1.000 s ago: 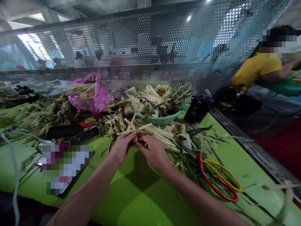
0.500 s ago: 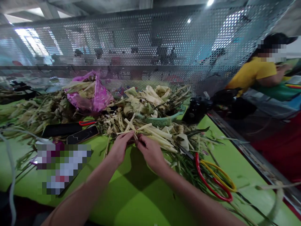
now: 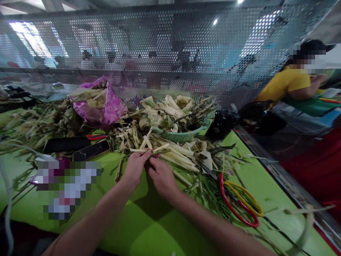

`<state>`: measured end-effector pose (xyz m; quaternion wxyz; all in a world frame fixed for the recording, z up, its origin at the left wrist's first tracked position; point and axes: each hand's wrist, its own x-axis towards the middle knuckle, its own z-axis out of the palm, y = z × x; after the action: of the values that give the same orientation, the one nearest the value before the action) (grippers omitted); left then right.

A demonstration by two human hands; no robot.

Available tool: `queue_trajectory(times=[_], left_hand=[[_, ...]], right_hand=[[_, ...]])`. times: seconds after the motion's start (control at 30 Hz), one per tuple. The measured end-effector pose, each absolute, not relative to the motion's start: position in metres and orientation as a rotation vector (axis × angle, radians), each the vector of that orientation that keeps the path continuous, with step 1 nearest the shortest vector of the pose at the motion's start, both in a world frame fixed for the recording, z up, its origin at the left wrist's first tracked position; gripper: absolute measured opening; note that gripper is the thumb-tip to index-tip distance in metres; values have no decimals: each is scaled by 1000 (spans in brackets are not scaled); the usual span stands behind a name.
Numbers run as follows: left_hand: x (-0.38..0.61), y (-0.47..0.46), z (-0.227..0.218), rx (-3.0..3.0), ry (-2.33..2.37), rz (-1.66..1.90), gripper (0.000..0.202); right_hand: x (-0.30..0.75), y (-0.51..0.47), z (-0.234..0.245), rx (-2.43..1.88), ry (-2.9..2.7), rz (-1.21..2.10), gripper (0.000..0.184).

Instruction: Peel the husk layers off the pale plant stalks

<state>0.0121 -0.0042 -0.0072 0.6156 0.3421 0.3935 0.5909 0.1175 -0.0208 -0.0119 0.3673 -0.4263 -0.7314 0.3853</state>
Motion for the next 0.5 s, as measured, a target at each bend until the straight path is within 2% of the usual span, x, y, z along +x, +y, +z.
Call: queue_trajectory(times=[0.2,0.37,0.5], left_hand=[[1,1,-5,834,993,1341,26],[-2,3,-6,820,999,1332,32],[1,0,-4,905,941,1300,29]], right_hand=[[135,-18,2,-1175,-1984,785,26],[153,-6,12,-1199,-1913,344,16],[155,0,5,-1241,-1927,478,21]])
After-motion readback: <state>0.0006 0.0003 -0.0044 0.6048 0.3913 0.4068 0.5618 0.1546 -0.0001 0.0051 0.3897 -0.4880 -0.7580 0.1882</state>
